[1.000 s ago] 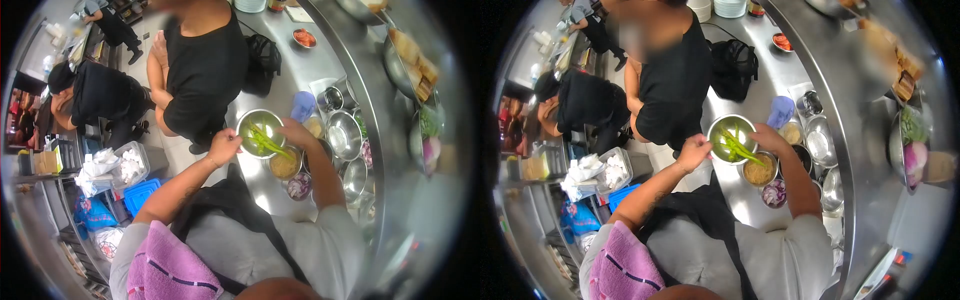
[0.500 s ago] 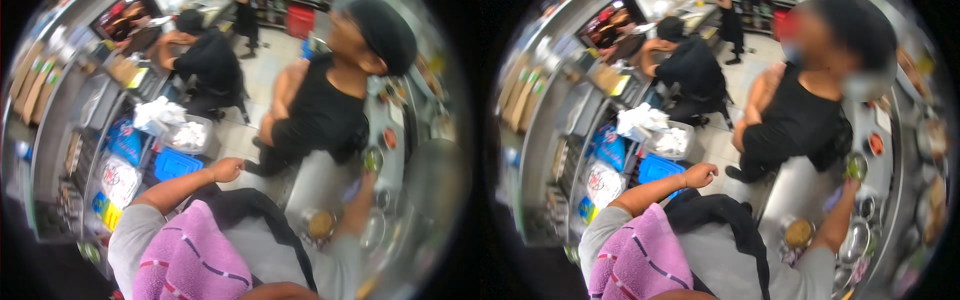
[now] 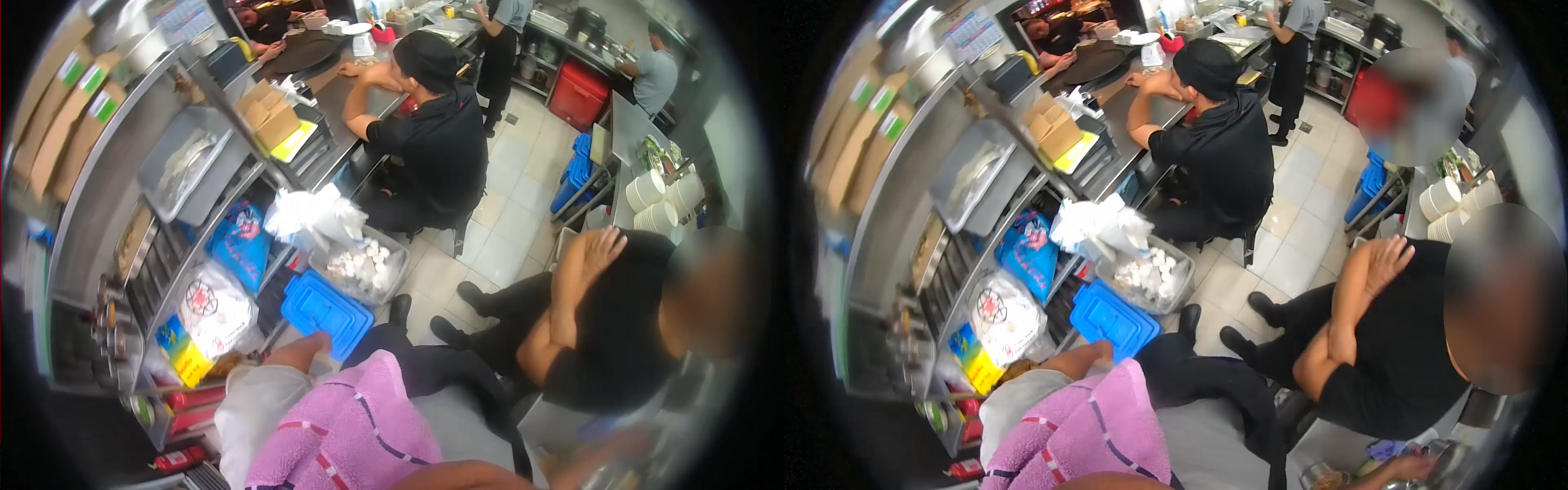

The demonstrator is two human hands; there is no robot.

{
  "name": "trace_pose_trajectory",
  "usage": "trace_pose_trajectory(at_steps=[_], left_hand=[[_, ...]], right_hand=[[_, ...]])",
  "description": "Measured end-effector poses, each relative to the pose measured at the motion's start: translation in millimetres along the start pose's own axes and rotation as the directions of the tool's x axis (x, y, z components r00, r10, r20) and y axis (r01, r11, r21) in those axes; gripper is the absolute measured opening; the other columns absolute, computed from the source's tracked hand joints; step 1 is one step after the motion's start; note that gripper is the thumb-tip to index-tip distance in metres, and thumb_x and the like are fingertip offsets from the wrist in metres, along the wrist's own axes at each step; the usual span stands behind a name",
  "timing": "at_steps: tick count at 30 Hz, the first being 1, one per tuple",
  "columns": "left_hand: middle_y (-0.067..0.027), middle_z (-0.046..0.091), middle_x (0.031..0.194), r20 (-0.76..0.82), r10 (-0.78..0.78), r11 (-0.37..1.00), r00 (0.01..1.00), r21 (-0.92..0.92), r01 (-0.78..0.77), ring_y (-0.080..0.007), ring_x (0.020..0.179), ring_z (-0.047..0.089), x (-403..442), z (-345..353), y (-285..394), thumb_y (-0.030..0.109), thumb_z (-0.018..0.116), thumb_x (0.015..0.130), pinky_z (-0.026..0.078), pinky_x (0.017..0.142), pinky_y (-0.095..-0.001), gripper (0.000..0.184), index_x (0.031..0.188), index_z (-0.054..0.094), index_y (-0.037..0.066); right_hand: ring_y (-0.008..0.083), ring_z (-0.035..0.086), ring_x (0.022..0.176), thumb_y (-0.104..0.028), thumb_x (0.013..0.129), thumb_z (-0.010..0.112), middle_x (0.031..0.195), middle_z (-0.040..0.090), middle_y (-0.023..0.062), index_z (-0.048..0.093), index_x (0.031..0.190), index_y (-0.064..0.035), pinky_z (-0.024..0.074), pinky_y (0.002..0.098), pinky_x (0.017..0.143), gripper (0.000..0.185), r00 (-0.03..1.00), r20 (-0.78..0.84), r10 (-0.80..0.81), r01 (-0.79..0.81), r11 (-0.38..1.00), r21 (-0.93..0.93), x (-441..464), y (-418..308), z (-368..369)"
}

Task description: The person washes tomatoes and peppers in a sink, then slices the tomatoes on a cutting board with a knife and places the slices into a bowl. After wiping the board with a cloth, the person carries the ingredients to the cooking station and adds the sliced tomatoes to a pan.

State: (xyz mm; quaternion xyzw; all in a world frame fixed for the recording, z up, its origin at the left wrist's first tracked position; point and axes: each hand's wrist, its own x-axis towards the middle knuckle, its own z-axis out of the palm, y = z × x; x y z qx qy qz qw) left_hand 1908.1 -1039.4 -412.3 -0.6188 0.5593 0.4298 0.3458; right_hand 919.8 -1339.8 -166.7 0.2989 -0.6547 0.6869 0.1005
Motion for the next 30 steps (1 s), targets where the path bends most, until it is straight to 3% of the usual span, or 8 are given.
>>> trace_pose_trajectory(at_steps=[5,8,11,12,13,18,23,30], left_hand=[[-0.0214,0.077,0.105,0.283,0.098,0.995,0.954,-0.043,-0.089,-0.0375,0.096,0.075,120.1,-29.0,-67.0,0.019,0.064,0.082,0.06,0.084,-0.0488,0.025,0.091,0.082,0.005],[-0.0123,0.078,0.087,0.08,0.582,0.689,0.809,0.48,-0.543,-0.0272,0.079,0.075,125.0,-155.1,-95.8,0.019,0.063,0.082,0.06,0.072,-0.0439,0.02,0.082,0.081,0.009],[-0.0087,0.077,0.081,-0.152,0.621,0.761,0.769,0.355,-0.544,-0.023,0.075,0.075,100.2,-263.5,-85.6,0.015,0.061,0.081,0.06,0.067,-0.0404,0.021,0.081,0.081,0.011],[-0.0086,0.077,0.079,-0.235,0.387,0.867,0.892,-0.236,-0.439,-0.0223,0.073,0.075,92.8,-290.9,-75.8,0.014,0.061,0.08,0.06,0.066,-0.0391,0.021,0.081,0.081,0.011],[-0.0085,0.077,0.078,-0.154,0.142,0.628,0.978,-0.75,-0.209,-0.0216,0.071,0.074,92.1,-314.5,-70.9,0.014,0.06,0.08,0.06,0.065,-0.0378,0.021,0.081,0.081,0.011],[-0.0115,0.077,0.077,-0.345,0.361,0.701,0.866,-0.512,-0.496,-0.0245,0.067,0.074,111.3,-330.1,-40.6,0.018,0.065,0.078,0.059,0.069,-0.0386,0.019,0.077,0.08,0.007],[-0.0167,0.077,0.086,-0.476,0.302,0.686,0.826,-0.493,-0.535,-0.0321,0.085,0.075,118.2,-288.0,-37.5,0.032,0.062,0.084,0.058,0.082,-0.0425,0.029,0.086,0.082,0.011],[-0.0153,0.078,0.089,-0.492,0.248,0.732,0.835,-0.469,-0.494,-0.0302,0.087,0.075,63.0,-304.9,-70.6,0.053,0.058,0.096,0.057,0.083,-0.041,0.051,0.095,0.082,0.008]], right_hand=[[0.0236,0.059,0.069,-0.032,0.106,0.058,0.091,0.064,0.0158,0.056,0.119,0.0035,0.0511,0.0353,0.06,0.038,0.817,-0.216,-0.535,0.526,0.845,-0.102,-42.4,-263.3,-31.7],[0.023,0.059,0.069,-0.032,0.107,0.057,0.091,0.064,0.0161,0.057,0.113,0.0029,0.0518,0.033,0.061,0.035,0.668,-0.162,-0.726,0.737,0.676,0.004,-111.2,-395.3,6.6],[0.0244,0.056,0.066,-0.038,0.107,0.055,0.083,0.061,0.0164,0.053,0.11,0.0058,0.0485,0.0318,0.06,0.044,0.67,0.071,-0.739,0.714,0.667,0.21,-214.8,-483.6,106.3],[0.0186,0.06,0.069,-0.03,0.109,0.052,0.083,0.063,0.0108,0.059,0.107,0.002,0.0513,0.0318,0.064,0.033,0.622,0.277,-0.732,0.681,0.681,0.269,-247.5,-509.9,138.4],[0.0206,0.06,0.071,-0.031,0.107,0.045,0.083,0.062,0.0154,0.06,0.107,0.0042,0.0515,0.0333,0.066,0.038,0.581,0.488,-0.651,0.63,0.74,0.236,-267.2,-502.7,155.4],[0.0266,0.067,0.082,-0.019,0.091,0.077,0.094,0.068,0.0091,0.06,0.14,-0.0113,0.0549,0.0387,0.075,0.053,0.224,0.966,-0.127,0.44,0.898,0.016,-392.8,-502.5,294.5],[0.0395,0.07,0.101,-0.03,0.093,0.073,0.109,0.073,0.0156,0.057,0.143,-0.0171,0.0556,0.0499,0.089,0.054,-0.268,0.963,0.014,0.571,0.808,0.147,-454.6,-415.4,390.8],[0.0367,0.07,0.106,-0.03,0.095,0.069,0.111,0.074,0.0144,0.064,0.134,-0.0151,0.0546,0.0492,0.093,0.042,-0.492,0.864,0.103,0.659,0.693,0.293,-502.4,-338.9,536.1]])
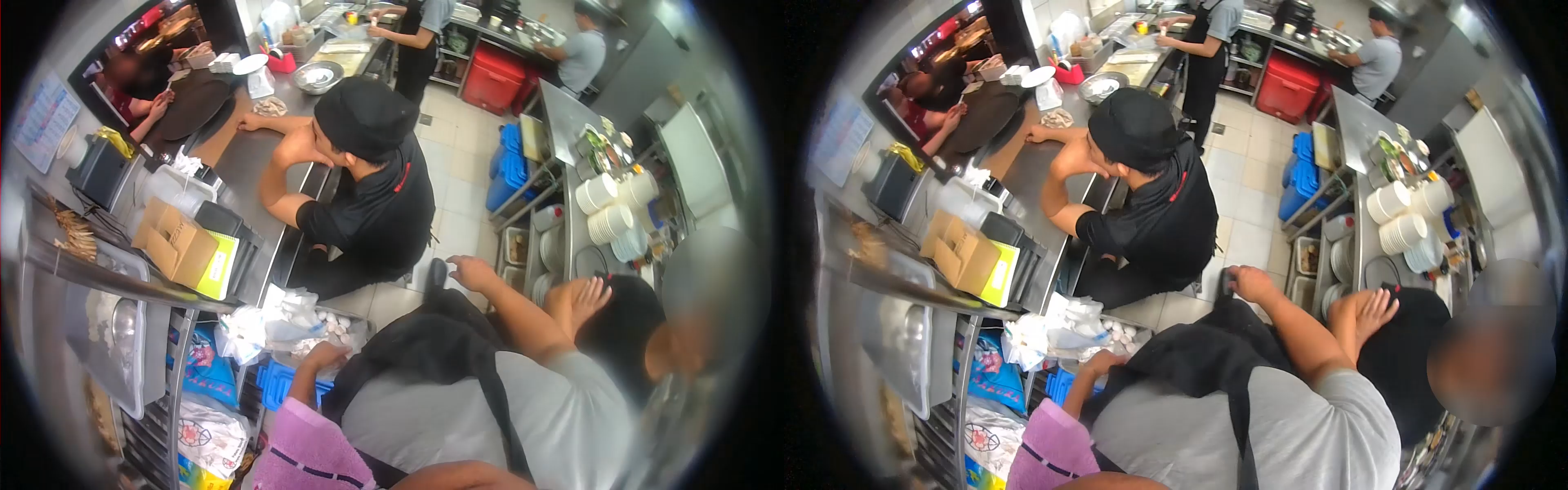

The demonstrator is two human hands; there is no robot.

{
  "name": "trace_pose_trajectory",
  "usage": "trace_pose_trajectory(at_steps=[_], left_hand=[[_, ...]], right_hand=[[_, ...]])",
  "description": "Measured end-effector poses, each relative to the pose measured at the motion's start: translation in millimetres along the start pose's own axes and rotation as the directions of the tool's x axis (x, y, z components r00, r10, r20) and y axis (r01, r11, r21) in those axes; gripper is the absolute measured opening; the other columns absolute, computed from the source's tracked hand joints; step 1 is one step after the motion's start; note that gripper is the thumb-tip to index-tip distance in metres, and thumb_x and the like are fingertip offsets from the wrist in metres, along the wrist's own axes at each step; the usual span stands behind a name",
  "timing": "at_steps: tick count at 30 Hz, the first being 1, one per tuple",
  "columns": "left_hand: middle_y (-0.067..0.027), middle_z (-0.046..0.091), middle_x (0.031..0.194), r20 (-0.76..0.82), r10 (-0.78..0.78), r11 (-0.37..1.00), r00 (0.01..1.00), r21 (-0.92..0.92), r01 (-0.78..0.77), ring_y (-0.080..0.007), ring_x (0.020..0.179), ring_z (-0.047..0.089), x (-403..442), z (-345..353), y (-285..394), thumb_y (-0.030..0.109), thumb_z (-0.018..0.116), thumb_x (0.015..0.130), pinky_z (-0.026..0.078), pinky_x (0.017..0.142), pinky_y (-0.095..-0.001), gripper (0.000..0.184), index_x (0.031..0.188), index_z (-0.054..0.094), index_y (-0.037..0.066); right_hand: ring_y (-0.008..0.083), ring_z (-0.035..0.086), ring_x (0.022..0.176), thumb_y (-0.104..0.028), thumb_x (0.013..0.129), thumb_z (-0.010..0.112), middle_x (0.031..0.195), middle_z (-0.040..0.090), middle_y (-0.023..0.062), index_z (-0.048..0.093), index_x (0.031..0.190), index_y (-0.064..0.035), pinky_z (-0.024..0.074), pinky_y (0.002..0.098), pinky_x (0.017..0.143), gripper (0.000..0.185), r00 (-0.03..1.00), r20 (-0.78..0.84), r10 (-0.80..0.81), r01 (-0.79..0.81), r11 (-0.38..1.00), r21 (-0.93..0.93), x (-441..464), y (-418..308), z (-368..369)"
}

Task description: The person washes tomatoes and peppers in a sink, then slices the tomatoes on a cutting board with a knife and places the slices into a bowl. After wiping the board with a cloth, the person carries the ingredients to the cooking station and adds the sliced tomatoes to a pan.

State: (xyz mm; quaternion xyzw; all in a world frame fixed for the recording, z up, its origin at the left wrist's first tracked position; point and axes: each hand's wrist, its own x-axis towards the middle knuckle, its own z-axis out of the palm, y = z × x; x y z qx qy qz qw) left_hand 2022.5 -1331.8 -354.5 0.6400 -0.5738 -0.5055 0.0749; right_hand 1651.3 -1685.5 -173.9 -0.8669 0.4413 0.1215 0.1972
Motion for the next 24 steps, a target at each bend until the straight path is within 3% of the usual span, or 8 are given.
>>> trace_pose_trajectory(at_steps=[1,3,8,9,10,11,17,24], left_hand=[[-0.0149,0.079,0.089,-0.02,-0.022,1.0,1.0,0.019,0.023,-0.0295,0.087,0.075,-0.7,-10.0,9.8,0.056,0.058,0.097,0.058,0.082,-0.0404,0.055,0.095,0.082,0.007],[-0.0137,0.079,0.089,-0.002,-0.452,0.757,0.892,-0.53,0.382,-0.0256,0.087,0.076,-9.2,-53.8,75.7,0.064,0.052,0.1,0.057,0.081,-0.0368,0.07,0.095,0.081,0.001],[-0.0015,0.061,0.064,-0.266,-0.365,0.596,0.892,-0.803,0.005,-0.0143,0.067,0.058,43.5,-110.7,208.4,0.061,0.04,0.108,0.047,0.069,-0.0307,0.072,0.065,0.063,0.008],[-0.0015,0.061,0.064,-0.298,-0.406,0.589,0.864,-0.808,-0.002,-0.0143,0.067,0.058,65.0,-123.1,240.4,0.061,0.04,0.108,0.047,0.069,-0.0307,0.072,0.065,0.063,0.008],[-0.0013,0.06,0.065,-0.334,-0.341,0.667,0.879,-0.745,-0.025,-0.0136,0.066,0.057,83.3,-137.2,270.2,0.06,0.036,0.109,0.045,0.066,-0.03,0.074,0.066,0.063,0.007],[-0.0012,0.06,0.065,-0.355,-0.285,0.731,0.89,-0.681,-0.038,-0.0128,0.066,0.056,97.4,-147.2,302.7,0.06,0.033,0.11,0.043,0.064,-0.0293,0.075,0.066,0.062,0.007],[-0.0007,0.057,0.064,-0.437,-0.108,0.885,0.893,-0.451,-0.114,-0.01,0.062,0.052,224.2,-232.0,487.6,0.043,0.054,0.108,0.044,0.06,-0.0305,0.053,0.072,0.063,0.006],[-0.0031,0.066,0.073,-0.45,0.534,0.734,0.716,-0.173,-0.656,-0.0143,0.068,0.06,321.9,-340.9,671.0,0.02,0.076,0.096,0.048,0.063,-0.032,0.02,0.083,0.073,0.004]], right_hand=[[0.0367,0.07,0.106,-0.03,0.095,0.069,0.111,0.074,0.0144,0.064,0.134,-0.0151,0.0546,0.0492,0.093,0.042,1.0,0.001,-0.024,0.024,1.0,0.006,19.6,20.1,7.2],[0.0378,0.07,0.107,-0.031,0.095,0.067,0.114,0.074,0.0152,0.067,0.13,-0.0139,0.0546,0.0486,0.093,0.039,0.995,0.06,0.082,-0.081,0.997,-0.009,61.2,68.2,16.2],[0.0383,0.07,0.108,-0.037,0.092,0.064,0.108,0.075,0.0203,0.078,0.109,-0.0083,0.0557,0.0484,0.094,0.036,0.944,0.286,0.163,-0.091,0.965,-0.248,171.0,311.2,149.5],[0.0372,0.069,0.115,-0.037,0.09,0.065,0.12,0.073,0.0183,0.079,0.106,-0.0083,0.0554,0.0479,0.098,0.036,0.904,0.339,0.259,-0.192,0.957,-0.219,166.6,321.2,125.5],[0.0355,0.071,0.112,-0.038,0.094,0.064,0.118,0.074,0.0184,0.079,0.105,-0.0074,0.056,0.0474,0.097,0.036,0.956,0.269,0.114,-0.031,0.955,-0.294,200.3,408.9,228.7],[0.0343,0.073,0.106,-0.037,0.097,0.063,0.111,0.076,0.0181,0.079,0.105,-0.007,0.0568,0.047,0.095,0.035,0.903,0.427,-0.047,0.208,0.918,-0.339,189.3,419.4,189.0],[0.0336,0.074,0.103,-0.036,0.09,0.072,0.107,0.077,0.0187,0.078,0.115,-0.0088,0.0572,0.0438,0.092,0.037,0.724,0.669,0.168,-0.24,0.971,0.017,184.0,511.8,128.4],[0.0319,0.073,0.101,-0.037,0.092,0.069,0.109,0.075,0.0222,0.076,0.117,-0.007,0.056,0.0461,0.091,0.039,0.957,0.273,0.097,-0.174,0.945,0.276,230.3,559.6,20.4]])
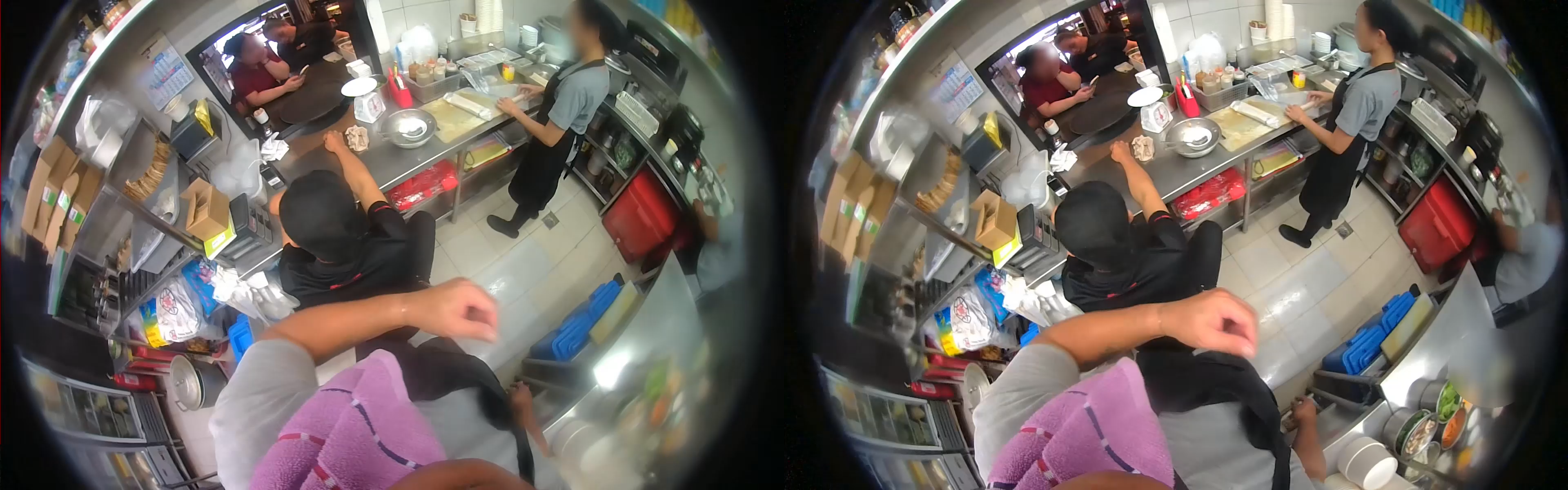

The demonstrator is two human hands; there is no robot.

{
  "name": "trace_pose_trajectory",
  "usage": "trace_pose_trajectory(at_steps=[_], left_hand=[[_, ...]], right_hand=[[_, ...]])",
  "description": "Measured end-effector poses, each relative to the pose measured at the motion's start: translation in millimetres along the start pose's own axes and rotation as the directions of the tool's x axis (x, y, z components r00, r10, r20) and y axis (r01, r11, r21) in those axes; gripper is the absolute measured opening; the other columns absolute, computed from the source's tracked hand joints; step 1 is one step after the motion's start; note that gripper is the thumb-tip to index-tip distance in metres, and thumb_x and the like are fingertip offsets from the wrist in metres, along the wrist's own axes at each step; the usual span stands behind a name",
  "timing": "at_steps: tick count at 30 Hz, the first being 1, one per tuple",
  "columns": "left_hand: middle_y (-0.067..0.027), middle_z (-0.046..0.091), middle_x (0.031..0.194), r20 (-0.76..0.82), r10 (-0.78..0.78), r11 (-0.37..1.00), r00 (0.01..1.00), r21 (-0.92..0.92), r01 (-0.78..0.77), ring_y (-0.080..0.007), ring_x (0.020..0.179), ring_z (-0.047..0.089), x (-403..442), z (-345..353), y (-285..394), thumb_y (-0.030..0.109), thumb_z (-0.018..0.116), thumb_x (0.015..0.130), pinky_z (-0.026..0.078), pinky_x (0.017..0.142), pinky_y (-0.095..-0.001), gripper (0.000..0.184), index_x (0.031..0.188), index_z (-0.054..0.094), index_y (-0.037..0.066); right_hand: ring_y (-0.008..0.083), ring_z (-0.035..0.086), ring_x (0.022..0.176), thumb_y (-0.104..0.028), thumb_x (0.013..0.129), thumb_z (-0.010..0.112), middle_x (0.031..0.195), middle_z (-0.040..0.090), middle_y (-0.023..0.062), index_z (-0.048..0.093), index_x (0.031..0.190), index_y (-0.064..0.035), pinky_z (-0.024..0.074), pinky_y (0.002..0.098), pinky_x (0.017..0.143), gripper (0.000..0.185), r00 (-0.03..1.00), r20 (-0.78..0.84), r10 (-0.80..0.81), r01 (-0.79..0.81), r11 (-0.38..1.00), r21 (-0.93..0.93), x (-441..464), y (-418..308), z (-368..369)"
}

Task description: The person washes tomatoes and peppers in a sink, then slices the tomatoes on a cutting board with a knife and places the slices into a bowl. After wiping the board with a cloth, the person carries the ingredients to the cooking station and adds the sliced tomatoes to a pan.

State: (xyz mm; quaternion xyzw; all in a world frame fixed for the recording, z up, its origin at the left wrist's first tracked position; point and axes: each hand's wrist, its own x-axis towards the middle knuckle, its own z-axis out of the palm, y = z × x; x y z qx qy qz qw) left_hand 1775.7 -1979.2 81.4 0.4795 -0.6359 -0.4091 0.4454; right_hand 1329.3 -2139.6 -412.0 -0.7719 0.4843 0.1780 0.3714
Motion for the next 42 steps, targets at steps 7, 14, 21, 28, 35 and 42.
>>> trace_pose_trajectory(at_steps=[7,14,21,28,35,42], left_hand=[[-0.0142,0.07,0.084,0.445,0.734,0.676,0.513,-0.546,-0.494,-0.0319,0.078,0.067,108.5,69.8,104.6,0.029,0.075,0.095,0.053,0.068,-0.0424,0.023,0.093,0.073,0.005],[-0.0206,0.067,0.077,0.469,0.851,0.507,0.235,-0.621,-0.597,-0.0429,0.075,0.065,185.3,79.4,79.8,0.029,0.072,0.093,0.05,0.065,-0.051,0.027,0.087,0.066,0.003],[-0.0204,0.064,0.071,0.426,0.877,0.29,0.223,-0.098,-0.952,-0.0444,0.073,0.065,296.6,60.9,85.5,0.025,0.068,0.088,0.048,0.063,-0.056,0.024,0.087,0.063,0.001],[-0.0195,0.066,0.074,0.48,0.828,0.381,0.291,-0.1,-0.919,-0.0423,0.073,0.066,378.9,-0.7,44.4,0.023,0.069,0.088,0.049,0.062,-0.0548,0.022,0.091,0.065,0.002],[-0.0186,0.068,0.077,0.501,0.788,0.442,0.357,-0.058,-0.895,-0.0402,0.073,0.067,460.2,-41.4,16.2,0.022,0.07,0.088,0.05,0.062,-0.0535,0.02,0.094,0.067,0.003],[-0.0177,0.07,0.08,0.531,0.737,0.471,0.417,0.038,-0.881,-0.0381,0.074,0.068,554.2,-64.2,2.6,0.02,0.071,0.089,0.05,0.061,-0.0523,0.019,0.098,0.069,0.004]], right_hand=[[0.0284,0.075,0.101,-0.017,0.09,0.072,0.107,0.077,0.0173,0.073,0.123,-0.0055,0.056,0.0397,0.093,0.035,0.982,-0.187,0.017,0.04,0.955,0.295,26.5,-28.8,-66.8],[0.0332,0.071,0.105,-0.015,0.09,0.074,0.112,0.074,0.0188,0.07,0.124,-0.002,0.0532,0.0413,0.097,0.037,0.99,-0.056,-0.128,0.131,0.991,0.036,85.8,7.2,-109.7],[0.0337,0.07,0.106,-0.015,0.089,0.074,0.113,0.074,0.019,0.07,0.124,-0.0019,0.0531,0.0416,0.097,0.037,0.993,-0.074,-0.087,0.087,0.996,-0.01,169.1,-20.7,-185.0],[0.0341,0.07,0.106,-0.015,0.089,0.074,0.113,0.074,0.0192,0.069,0.125,-0.0018,0.0529,0.0419,0.097,0.038,0.987,-0.106,-0.119,0.118,0.993,-0.018,249.7,-58.5,-253.6],[0.0345,0.07,0.107,-0.015,0.089,0.074,0.114,0.073,0.0194,0.069,0.125,-0.0016,0.0527,0.0422,0.098,0.038,0.98,-0.101,-0.173,0.169,0.984,-0.05,323.8,-74.7,-309.9],[0.0349,0.069,0.107,-0.015,0.089,0.074,0.115,0.073,0.0196,0.069,0.125,-0.0015,0.0525,0.0424,0.098,0.039,0.955,-0.045,-0.294,0.284,0.946,-0.155,412.9,-74.3,-380.5]])
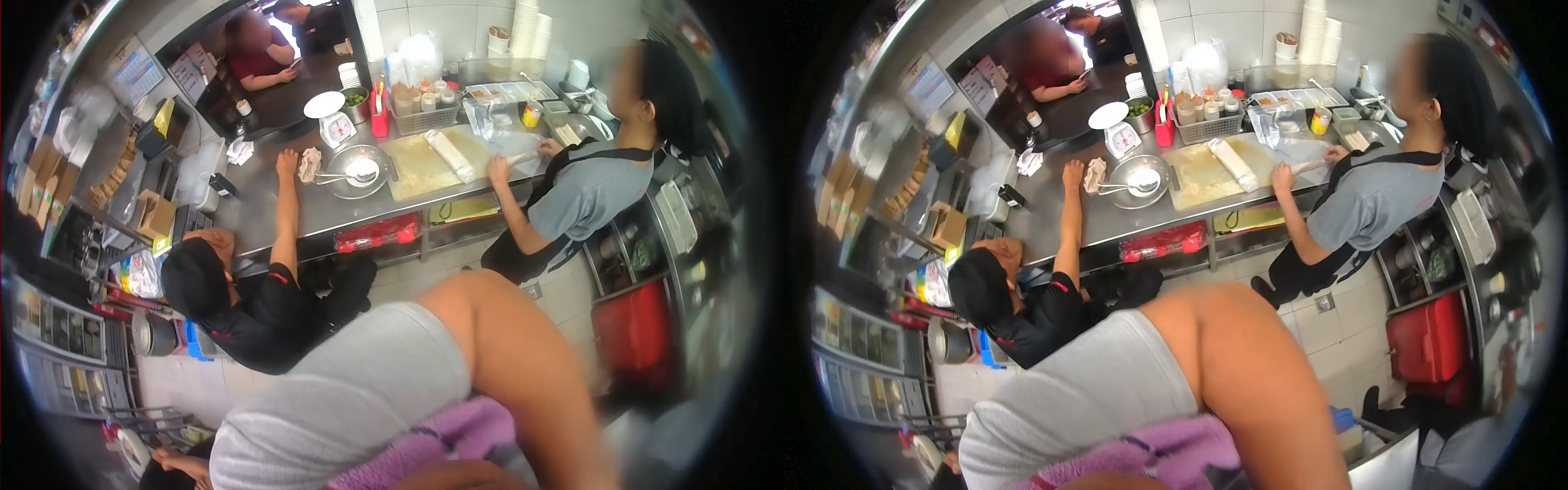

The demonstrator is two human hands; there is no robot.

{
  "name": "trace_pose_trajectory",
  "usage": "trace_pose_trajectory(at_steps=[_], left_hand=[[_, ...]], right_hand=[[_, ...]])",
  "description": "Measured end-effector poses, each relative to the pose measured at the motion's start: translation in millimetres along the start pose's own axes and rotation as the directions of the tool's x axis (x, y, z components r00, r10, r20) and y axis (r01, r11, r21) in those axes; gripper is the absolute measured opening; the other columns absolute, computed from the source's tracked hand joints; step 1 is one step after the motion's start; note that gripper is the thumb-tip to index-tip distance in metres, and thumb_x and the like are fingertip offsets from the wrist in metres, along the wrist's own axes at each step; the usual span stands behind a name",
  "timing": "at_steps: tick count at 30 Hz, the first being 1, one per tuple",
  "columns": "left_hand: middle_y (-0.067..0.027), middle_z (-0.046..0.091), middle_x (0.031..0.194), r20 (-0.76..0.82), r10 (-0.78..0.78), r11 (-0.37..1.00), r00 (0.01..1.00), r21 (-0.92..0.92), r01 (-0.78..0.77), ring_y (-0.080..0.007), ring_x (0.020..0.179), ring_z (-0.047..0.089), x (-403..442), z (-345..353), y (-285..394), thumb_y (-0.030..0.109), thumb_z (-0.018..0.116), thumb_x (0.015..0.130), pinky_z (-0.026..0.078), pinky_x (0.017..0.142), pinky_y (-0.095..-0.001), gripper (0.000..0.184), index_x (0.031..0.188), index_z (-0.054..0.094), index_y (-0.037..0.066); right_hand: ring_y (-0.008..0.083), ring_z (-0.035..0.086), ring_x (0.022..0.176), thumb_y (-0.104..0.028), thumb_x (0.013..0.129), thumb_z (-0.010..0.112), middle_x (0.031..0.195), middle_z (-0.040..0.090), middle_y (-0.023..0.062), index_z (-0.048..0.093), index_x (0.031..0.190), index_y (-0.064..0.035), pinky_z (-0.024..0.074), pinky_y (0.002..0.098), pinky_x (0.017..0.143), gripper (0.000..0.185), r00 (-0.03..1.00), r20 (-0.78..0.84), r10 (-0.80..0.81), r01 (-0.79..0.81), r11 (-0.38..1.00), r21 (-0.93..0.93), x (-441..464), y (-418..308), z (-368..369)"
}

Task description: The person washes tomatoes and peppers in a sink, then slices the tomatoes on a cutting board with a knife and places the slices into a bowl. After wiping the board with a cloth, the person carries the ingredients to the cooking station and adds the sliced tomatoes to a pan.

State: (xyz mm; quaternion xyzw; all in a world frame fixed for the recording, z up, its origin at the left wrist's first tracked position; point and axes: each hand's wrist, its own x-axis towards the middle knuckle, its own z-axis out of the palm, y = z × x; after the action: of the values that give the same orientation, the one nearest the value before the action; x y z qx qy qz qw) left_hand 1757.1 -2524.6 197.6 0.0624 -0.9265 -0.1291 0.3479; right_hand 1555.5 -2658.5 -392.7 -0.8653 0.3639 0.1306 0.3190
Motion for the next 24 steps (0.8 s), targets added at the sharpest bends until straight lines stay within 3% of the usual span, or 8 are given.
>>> trace_pose_trajectory(at_steps=[5,11,13,17,18,20,22,24], left_hand=[[-0.017,0.071,0.083,0.037,-0.109,0.994,0.993,0.01,0.109,-0.0366,0.074,0.069,5.1,-29.5,-51.2,0.019,0.071,0.089,0.051,0.061,-0.0514,0.019,0.101,0.07,0.004],[-0.0151,0.075,0.089,-0.396,-0.31,0.923,0.864,-0.345,0.173,-0.0295,0.073,0.07,-77.2,-55.5,-70.6,0.016,0.076,0.087,0.051,0.057,-0.0462,0.017,0.102,0.077,0.008],[-0.0082,0.072,0.093,-0.067,-0.583,0.681,0.81,-0.584,0.442,-0.0202,0.084,0.068,-97.3,-64.5,-81.6,0.022,0.078,0.095,0.054,0.074,-0.0353,0.024,0.109,0.073,0.004],[-0.0093,0.074,0.11,-0.108,-0.919,0.345,0.38,-0.688,0.639,-0.0149,0.097,0.068,-235.6,-45.1,-130.1,0.029,0.069,0.101,0.055,0.083,-0.0332,0.033,0.121,0.069,0.001],[-0.0087,0.074,0.108,-0.181,-0.911,0.412,0.371,-0.465,0.784,-0.0174,0.097,0.069,-283.4,-25.0,-145.0,0.03,0.065,0.102,0.055,0.087,-0.035,0.032,0.122,0.069,0.005],[-0.0152,0.075,0.103,-0.195,-0.976,0.128,0.102,-0.125,0.984,-0.0324,0.101,0.072,-374.5,38.9,-156.5,0.03,0.058,0.097,0.056,0.091,-0.0417,0.031,0.109,0.074,0.005],[-0.0172,0.076,0.109,-0.136,-0.907,-0.421,-0.399,0.338,0.842,-0.0377,0.104,0.073,-436.2,101.0,-140.2,0.016,0.058,0.088,0.057,0.088,-0.0489,0.027,0.105,0.077,0.007],[-0.0218,0.076,0.105,-0.028,-0.823,-0.555,-0.567,0.248,0.794,-0.0384,0.102,0.074,-523.4,177.8,-117.6,0.019,0.065,0.081,0.059,0.084,-0.0513,0.024,0.095,0.08,0.005]], right_hand=[[0.0352,0.069,0.108,-0.015,0.089,0.074,0.115,0.073,0.0198,0.068,0.125,-0.0014,0.0524,0.0426,0.098,0.039,0.995,-0.008,-0.103,0.103,0.992,-0.068,71.1,31.6,-62.6],[0.0356,0.069,0.108,-0.014,0.089,0.074,0.116,0.072,0.0199,0.068,0.126,-0.0013,0.0523,0.0429,0.098,0.04,0.979,-0.035,-0.202,0.196,0.971,-0.139,143.7,51.1,-121.1],[0.0357,0.069,0.108,-0.014,0.089,0.074,0.116,0.072,0.02,0.068,0.126,-0.0013,0.0522,0.043,0.098,0.04,0.974,-0.046,-0.223,0.214,0.965,-0.15,156.0,48.1,-130.6],[0.0359,0.068,0.109,-0.014,0.089,0.074,0.116,0.072,0.0201,0.068,0.126,-0.0012,0.0521,0.0431,0.098,0.04,0.964,-0.077,-0.254,0.238,0.956,-0.173,176.2,41.3,-133.0],[0.036,0.068,0.109,-0.014,0.089,0.074,0.116,0.072,0.0201,0.068,0.126,-0.0012,0.0521,0.0432,0.098,0.04,0.961,-0.084,-0.262,0.244,0.953,-0.18,179.5,38.7,-134.2],[0.0361,0.068,0.109,-0.014,0.089,0.074,0.116,0.072,0.0202,0.068,0.126,-0.0011,0.052,0.0432,0.098,0.04,0.958,-0.083,-0.275,0.255,0.947,-0.194,182.1,25.6,-128.8],[0.0362,0.068,0.109,-0.014,0.089,0.074,0.117,0.072,0.0202,0.068,0.126,-0.0011,0.052,0.0433,0.098,0.041,0.956,-0.082,-0.28,0.259,0.944,-0.205,184.1,13.2,-121.6],[0.0363,0.068,0.109,-0.014,0.089,0.074,0.117,0.072,0.0203,0.068,0.126,-0.001,0.0519,0.0434,0.098,0.041,0.954,-0.08,-0.289,0.266,0.939,-0.218,186.3,1.1,-114.5]])
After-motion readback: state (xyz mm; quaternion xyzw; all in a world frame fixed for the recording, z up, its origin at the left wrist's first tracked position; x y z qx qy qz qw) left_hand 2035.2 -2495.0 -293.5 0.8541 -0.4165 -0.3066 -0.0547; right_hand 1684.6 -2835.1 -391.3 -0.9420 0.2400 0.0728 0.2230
